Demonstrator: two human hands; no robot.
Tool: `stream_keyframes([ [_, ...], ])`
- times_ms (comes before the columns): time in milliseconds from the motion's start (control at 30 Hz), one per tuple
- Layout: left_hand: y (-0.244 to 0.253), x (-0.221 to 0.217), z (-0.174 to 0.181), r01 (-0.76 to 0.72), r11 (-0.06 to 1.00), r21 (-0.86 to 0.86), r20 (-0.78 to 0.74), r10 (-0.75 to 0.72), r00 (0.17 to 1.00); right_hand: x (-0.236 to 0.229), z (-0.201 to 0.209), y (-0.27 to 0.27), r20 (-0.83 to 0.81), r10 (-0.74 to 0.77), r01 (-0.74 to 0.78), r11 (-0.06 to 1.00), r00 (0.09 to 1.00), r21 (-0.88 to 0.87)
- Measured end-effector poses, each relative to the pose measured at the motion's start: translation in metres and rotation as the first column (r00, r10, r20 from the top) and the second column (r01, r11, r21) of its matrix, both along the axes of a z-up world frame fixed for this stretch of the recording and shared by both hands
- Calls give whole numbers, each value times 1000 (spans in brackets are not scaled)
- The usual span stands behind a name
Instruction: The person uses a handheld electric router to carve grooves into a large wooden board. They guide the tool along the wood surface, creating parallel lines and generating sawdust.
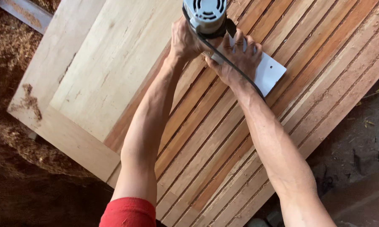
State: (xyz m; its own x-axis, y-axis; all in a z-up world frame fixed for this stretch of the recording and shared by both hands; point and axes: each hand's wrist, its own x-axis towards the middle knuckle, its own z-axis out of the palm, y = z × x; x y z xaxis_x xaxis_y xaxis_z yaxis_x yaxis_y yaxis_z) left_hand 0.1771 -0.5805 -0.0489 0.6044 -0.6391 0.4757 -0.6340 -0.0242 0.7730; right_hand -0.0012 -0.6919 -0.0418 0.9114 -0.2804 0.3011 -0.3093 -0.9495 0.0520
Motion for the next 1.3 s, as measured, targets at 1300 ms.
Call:
stream_keyframes([
  [1300, -50, 18, 8, -57, 998, 17, -2, 57, 998, 27, 3, -52, -24, -10, 13, 995, 1000, 95],
])
